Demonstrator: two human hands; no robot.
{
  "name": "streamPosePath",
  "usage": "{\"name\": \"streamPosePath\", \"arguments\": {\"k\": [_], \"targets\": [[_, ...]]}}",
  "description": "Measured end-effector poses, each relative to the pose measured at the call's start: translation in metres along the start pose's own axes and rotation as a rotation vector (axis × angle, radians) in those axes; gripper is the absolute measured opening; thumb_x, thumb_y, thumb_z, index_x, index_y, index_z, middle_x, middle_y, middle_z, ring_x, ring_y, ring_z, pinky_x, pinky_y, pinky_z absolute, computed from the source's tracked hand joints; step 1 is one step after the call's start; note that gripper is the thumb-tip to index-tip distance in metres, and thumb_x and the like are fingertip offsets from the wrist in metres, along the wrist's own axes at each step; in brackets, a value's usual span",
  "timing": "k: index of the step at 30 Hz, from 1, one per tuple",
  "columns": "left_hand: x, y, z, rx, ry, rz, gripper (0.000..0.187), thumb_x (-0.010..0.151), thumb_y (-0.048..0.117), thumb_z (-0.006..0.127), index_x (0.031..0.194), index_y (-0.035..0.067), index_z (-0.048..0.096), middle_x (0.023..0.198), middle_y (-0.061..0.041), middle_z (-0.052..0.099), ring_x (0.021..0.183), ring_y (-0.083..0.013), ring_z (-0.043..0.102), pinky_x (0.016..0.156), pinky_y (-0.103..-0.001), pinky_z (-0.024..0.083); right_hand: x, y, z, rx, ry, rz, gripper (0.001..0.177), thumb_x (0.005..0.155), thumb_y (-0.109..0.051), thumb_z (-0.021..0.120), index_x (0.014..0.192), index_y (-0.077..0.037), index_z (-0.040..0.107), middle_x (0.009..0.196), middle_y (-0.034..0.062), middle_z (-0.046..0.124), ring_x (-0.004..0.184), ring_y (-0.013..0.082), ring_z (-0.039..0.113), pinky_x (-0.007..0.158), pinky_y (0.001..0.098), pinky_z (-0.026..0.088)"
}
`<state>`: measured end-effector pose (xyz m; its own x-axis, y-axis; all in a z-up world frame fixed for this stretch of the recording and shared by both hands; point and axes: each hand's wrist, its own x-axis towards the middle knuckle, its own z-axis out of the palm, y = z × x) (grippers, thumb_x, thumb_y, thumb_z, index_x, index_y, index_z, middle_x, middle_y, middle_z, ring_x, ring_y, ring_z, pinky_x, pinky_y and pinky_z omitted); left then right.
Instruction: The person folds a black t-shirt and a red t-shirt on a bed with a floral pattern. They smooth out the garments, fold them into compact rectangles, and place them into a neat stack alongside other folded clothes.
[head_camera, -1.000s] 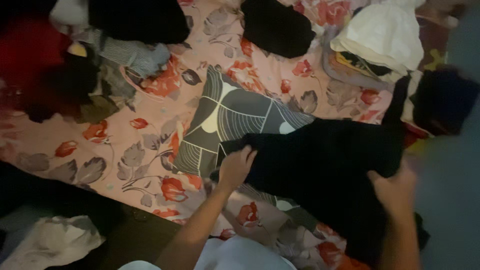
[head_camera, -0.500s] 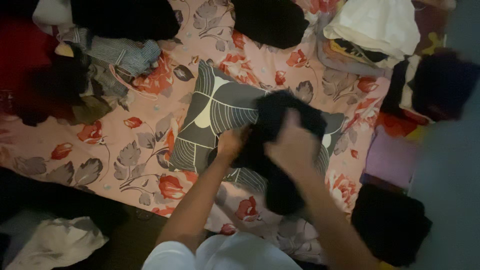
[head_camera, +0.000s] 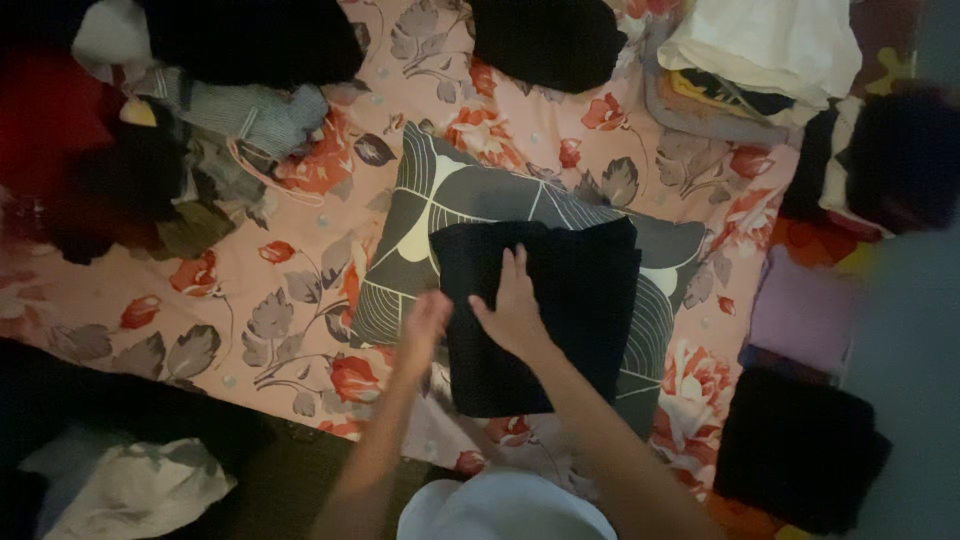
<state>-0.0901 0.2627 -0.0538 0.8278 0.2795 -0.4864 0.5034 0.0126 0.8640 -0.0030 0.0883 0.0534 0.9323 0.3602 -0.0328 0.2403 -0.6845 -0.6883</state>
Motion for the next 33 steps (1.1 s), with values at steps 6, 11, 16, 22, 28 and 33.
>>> {"name": "streamPosePath", "arguments": {"k": [6, 11, 16, 22, 28, 33], "targets": [[-0.028, 0.032, 0.019, 0.348, -0.049, 0.079, 0.075, 0.08, 0.045, 0.082, 0.134, -0.002, 0.058, 0.126, -0.023, 0.071, 0.115, -0.0355, 0.069, 0.101, -0.045, 0.053, -0.042, 0.049, -0.068, -0.158, 0.311, 0.102, 0.056, 0.089, -0.008, 0.074, 0.141, -0.013, 0.056, 0.153, 0.017, 0.057, 0.133, 0.0325, 0.054, 0.113, 0.0472, 0.043], [0.024, 0.019, -0.003, 0.385, 0.034, 0.129, 0.074, 0.084, 0.039, 0.08, 0.14, 0.0, 0.055, 0.135, -0.024, 0.066, 0.124, -0.0375, 0.063, 0.108, -0.046, 0.047, -0.075, 0.12, -0.067, 0.451, 0.328, 0.609, 0.069, 0.081, -0.024, 0.084, 0.136, -0.002, 0.048, 0.127, 0.0199, 0.062, 0.113, 0.0304, 0.064, 0.094, 0.0421, 0.054], [0.027, 0.026, 0.001, 0.236, -0.087, -0.081, 0.085, 0.076, 0.036, 0.084, 0.146, 0.005, 0.047, 0.14, -0.021, 0.061, 0.13, -0.0353, 0.059, 0.11, -0.043, 0.046, -0.059, 0.133, -0.08, 0.82, 0.12, 0.695, 0.07, 0.073, -0.021, 0.088, 0.132, 0.003, 0.058, 0.125, 0.0218, 0.065, 0.111, 0.0337, 0.067, 0.094, 0.045, 0.056], [0.039, 0.069, -0.022, 0.123, -0.375, -0.393, 0.087, 0.078, 0.03, 0.085, 0.152, 0.002, 0.047, 0.15, -0.017, 0.056, 0.141, -0.0323, 0.047, 0.12, -0.047, 0.03, -0.049, 0.106, -0.112, 1.194, -0.138, 0.67, 0.069, 0.072, -0.007, 0.082, 0.136, -0.003, 0.057, 0.126, 0.0101, 0.067, 0.114, 0.0242, 0.066, 0.1, 0.0383, 0.051], [0.155, 0.1, 0.011, -0.043, -0.32, 0.019, 0.089, 0.072, 0.007, 0.082, 0.149, 0.009, 0.036, 0.146, -0.009, 0.056, 0.135, -0.0276, 0.053, 0.115, -0.042, 0.042, -0.041, 0.052, -0.186, 0.439, -0.028, 0.574, 0.056, 0.08, -0.006, 0.084, 0.13, 0.002, 0.059, 0.123, 0.018, 0.072, 0.114, 0.0267, 0.07, 0.1, 0.0377, 0.055], [0.224, 0.079, 0.034, -0.72, -0.452, -0.022, 0.054, 0.099, 0.027, 0.058, 0.147, 0.003, 0.05, 0.141, -0.017, 0.06, 0.127, -0.0322, 0.059, 0.109, -0.049, 0.049, -0.058, -0.009, -0.187, 0.113, 0.034, -0.295, 0.082, 0.068, 0.008, 0.071, 0.146, -0.008, 0.054, 0.153, 0.0112, 0.055, 0.144, 0.0307, 0.049, 0.12, 0.051, 0.035]]}}
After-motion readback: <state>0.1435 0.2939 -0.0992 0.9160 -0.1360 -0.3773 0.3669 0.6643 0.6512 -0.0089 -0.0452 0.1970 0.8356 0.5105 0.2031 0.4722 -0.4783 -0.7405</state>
